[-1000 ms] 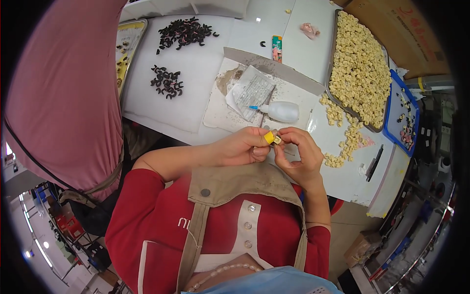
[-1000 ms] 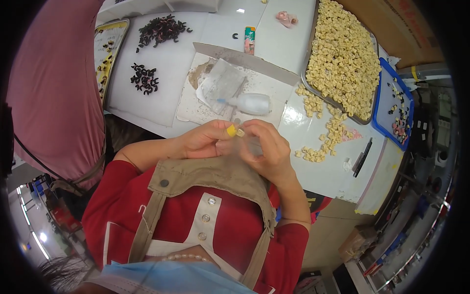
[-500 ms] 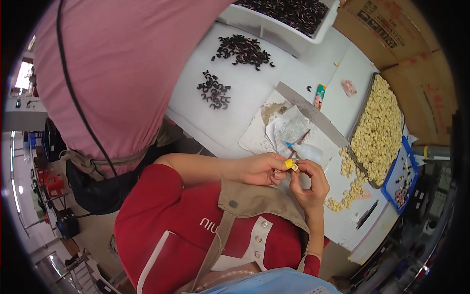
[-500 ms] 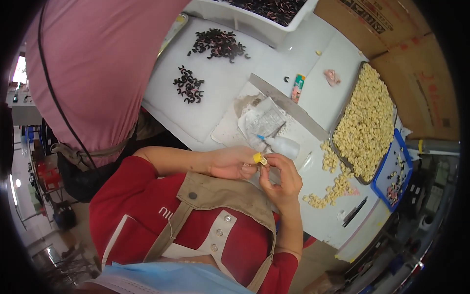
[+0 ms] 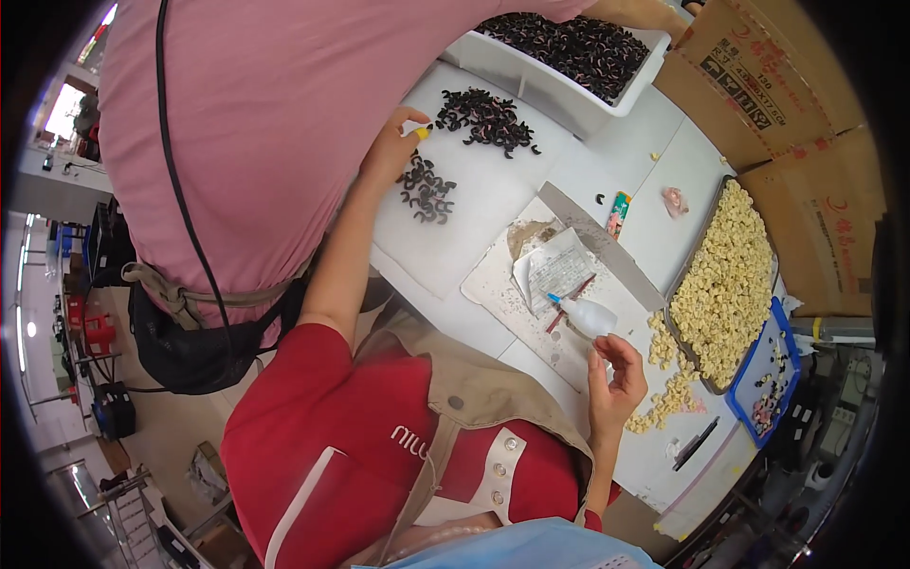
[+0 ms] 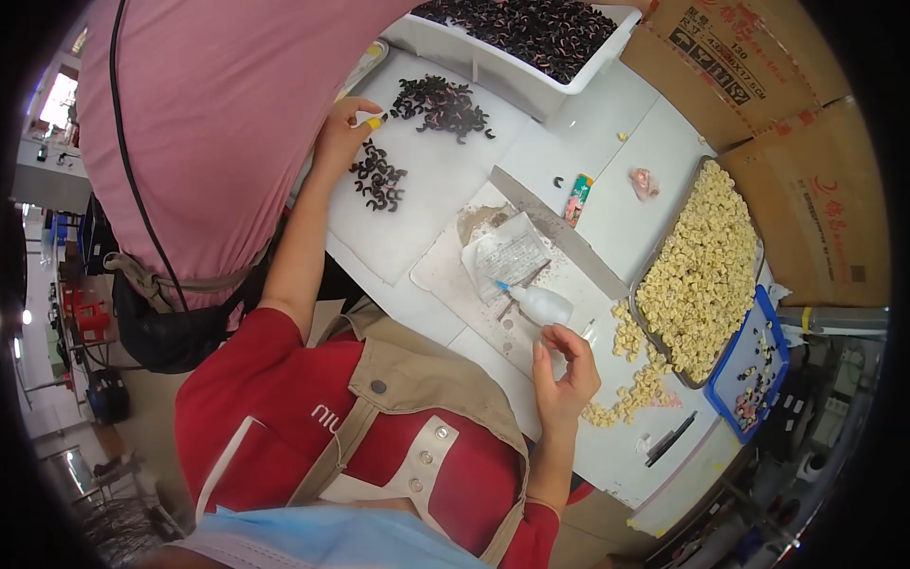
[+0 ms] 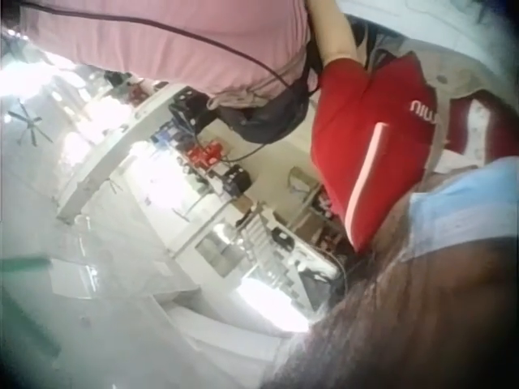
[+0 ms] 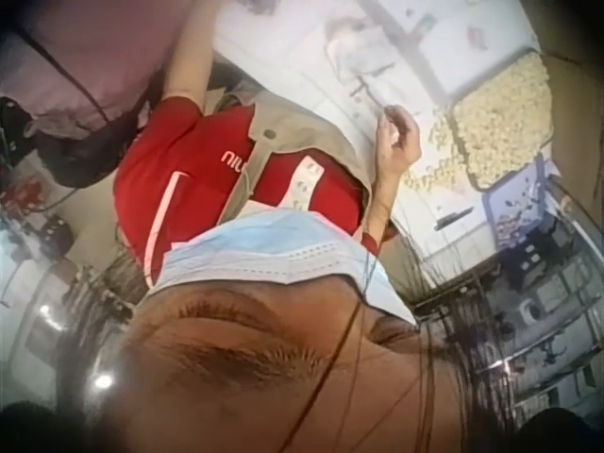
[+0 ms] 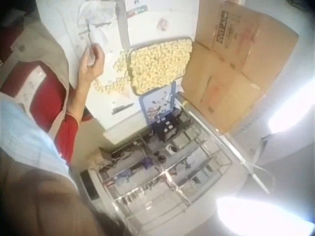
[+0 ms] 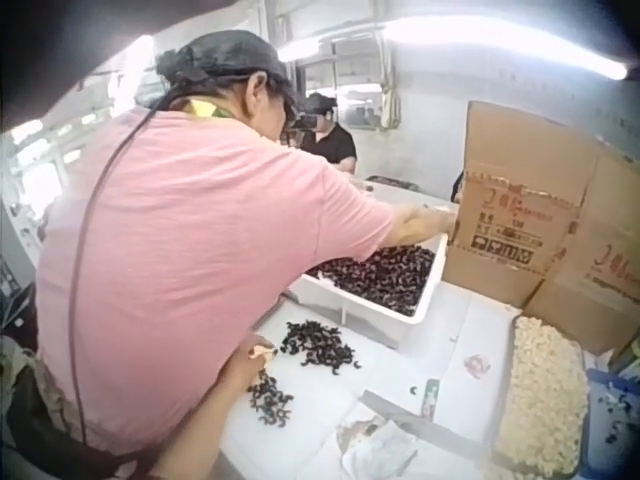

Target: Assembling small plastic toy eye components by applying glue from a bottle and joining two pieces together.

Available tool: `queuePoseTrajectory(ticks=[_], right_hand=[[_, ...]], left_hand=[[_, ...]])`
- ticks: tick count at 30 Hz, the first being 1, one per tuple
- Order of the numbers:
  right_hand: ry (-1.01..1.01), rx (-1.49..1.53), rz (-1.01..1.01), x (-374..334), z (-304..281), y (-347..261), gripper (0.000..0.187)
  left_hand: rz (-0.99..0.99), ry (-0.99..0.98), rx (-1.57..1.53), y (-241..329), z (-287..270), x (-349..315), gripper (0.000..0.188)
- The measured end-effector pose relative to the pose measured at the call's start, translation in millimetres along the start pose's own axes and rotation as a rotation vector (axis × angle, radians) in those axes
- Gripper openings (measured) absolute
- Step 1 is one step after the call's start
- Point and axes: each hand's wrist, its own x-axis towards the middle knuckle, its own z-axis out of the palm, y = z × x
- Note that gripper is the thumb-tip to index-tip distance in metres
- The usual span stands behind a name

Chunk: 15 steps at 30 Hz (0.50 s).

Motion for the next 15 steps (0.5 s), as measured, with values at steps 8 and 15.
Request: queuePoseTrajectory(ticks=[8, 15], right_hand=[[-0.002, -0.116, 0.0, 4.2, 0.3, -1.3, 0.019], [0.053, -0.34, -0.073, 17.0, -3.4, 4.8, 0.02]], left_hand=[[0.167, -0.123, 0.032, -16.3, 11.3, 20.1, 0.016], [-0.271, -0.601, -1.326, 45.6, 26.8, -60.8, 0.03]])
